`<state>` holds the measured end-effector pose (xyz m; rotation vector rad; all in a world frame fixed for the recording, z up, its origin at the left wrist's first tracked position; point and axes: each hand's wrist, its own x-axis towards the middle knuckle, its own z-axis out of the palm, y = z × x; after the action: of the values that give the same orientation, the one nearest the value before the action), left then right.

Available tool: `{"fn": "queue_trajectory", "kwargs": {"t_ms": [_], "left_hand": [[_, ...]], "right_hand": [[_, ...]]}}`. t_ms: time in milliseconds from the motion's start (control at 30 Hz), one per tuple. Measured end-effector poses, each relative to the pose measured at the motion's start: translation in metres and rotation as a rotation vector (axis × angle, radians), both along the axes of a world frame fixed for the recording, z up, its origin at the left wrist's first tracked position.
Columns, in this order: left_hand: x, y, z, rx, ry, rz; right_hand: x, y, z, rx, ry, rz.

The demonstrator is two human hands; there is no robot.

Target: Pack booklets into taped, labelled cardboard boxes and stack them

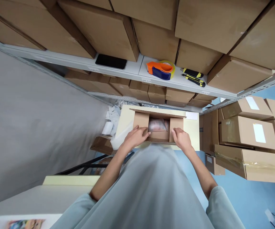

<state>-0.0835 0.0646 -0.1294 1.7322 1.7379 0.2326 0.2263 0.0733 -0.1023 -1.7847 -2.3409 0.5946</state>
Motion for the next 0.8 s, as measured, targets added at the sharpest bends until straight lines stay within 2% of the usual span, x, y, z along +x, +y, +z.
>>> {"fn": "queue_trajectory", "kwargs": {"t_ms": [100,233,300,367,467,567,700,800], "left_hand": [[0.007,0.008,-0.01,0.167,-0.016,0.165],[0.008,0.013,-0.025,0.381,-0.036,0.372],[0.002,0.015,-0.025,0.416,-0.041,0.411],[-0.008,0.018,-0.017,0.457,-0.056,0.4],[-0.023,0.023,-0.003,0.507,-0.1,0.305],[-0.032,0.02,0.0,0.507,-0.093,0.3],[-0.037,0.001,-0.021,0.43,-0.15,0.362],[-0.038,-0.011,-0.038,0.345,-0.218,0.418]], "right_hand": [[0.001,0.009,-0.025,0.189,0.019,-0.037],[-0.002,0.02,-0.067,0.342,0.019,-0.086],[-0.002,0.024,-0.082,0.389,0.027,-0.124],[-0.002,0.026,-0.091,0.42,0.045,-0.16],[0.001,0.025,-0.092,0.433,0.085,-0.214],[0.007,0.019,-0.081,0.47,0.111,-0.32],[0.019,0.012,-0.064,0.542,0.119,-0.421],[0.025,0.009,-0.061,0.37,0.166,-0.35]]}}
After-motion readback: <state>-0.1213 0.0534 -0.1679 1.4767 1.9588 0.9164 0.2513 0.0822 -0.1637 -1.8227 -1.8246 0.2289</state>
